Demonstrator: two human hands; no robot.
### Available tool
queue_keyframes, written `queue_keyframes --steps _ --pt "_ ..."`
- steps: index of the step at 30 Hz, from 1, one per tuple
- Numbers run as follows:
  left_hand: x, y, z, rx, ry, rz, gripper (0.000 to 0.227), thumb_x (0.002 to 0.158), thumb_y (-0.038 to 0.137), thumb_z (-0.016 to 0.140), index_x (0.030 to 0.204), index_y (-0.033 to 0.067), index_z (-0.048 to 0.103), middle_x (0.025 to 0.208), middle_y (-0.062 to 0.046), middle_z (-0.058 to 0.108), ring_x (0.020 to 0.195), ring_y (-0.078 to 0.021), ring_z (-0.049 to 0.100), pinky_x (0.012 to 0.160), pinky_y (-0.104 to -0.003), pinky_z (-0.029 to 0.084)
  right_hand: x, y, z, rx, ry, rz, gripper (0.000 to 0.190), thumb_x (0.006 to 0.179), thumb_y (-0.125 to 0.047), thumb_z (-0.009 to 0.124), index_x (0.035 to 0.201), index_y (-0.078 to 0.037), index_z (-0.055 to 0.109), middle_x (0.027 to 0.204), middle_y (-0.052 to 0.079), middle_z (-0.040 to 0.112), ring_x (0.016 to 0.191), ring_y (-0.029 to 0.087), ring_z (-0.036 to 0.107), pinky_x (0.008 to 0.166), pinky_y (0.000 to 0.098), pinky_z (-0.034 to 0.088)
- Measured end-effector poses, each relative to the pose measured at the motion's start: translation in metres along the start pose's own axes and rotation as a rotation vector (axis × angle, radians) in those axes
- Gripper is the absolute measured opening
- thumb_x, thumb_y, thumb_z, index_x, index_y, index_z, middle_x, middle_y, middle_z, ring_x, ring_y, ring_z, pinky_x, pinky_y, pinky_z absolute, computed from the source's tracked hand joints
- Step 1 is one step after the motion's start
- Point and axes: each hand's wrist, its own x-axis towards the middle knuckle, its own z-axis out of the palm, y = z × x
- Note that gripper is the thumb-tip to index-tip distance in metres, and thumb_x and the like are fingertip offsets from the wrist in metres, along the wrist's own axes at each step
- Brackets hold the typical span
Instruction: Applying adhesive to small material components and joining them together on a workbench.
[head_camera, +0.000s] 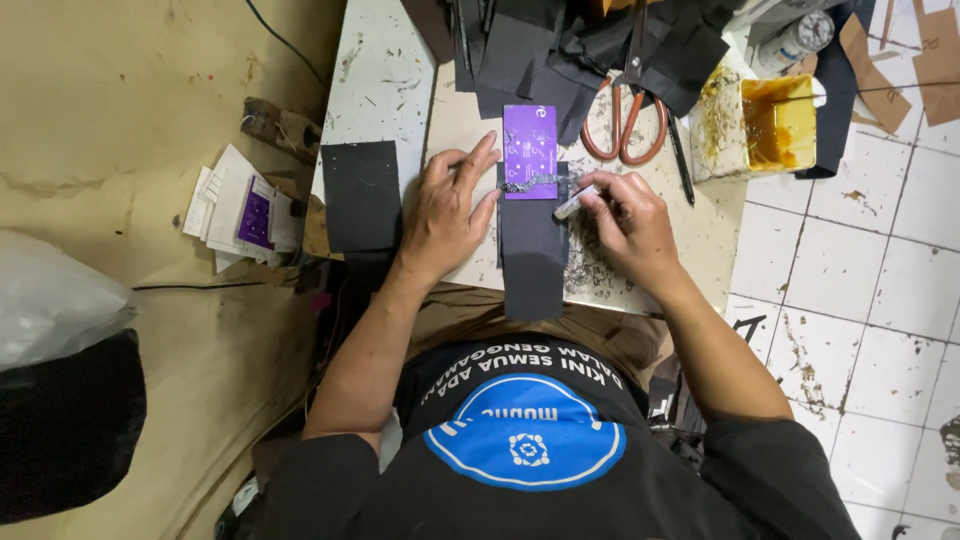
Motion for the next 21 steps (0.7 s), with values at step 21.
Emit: queue_keyframes --steps 21 --pt "-0.007 0.000 0.001 0.122 0.009 0.024 0.068 0.099 0.022 0.063 0.161 0.0217 0.037 0.133 0.004 0.072 0.126 -0.0232 0.053 0.098 -0.042 0.044 -0.013 -0.049 -0.048 0.150 0.003 -0.015 0.015 0.101 -0.001 0.069 0.115 0.000 0.072 0.103 0.013 0.074 0.084 0.026 0.060 0.077 0.0363 0.051"
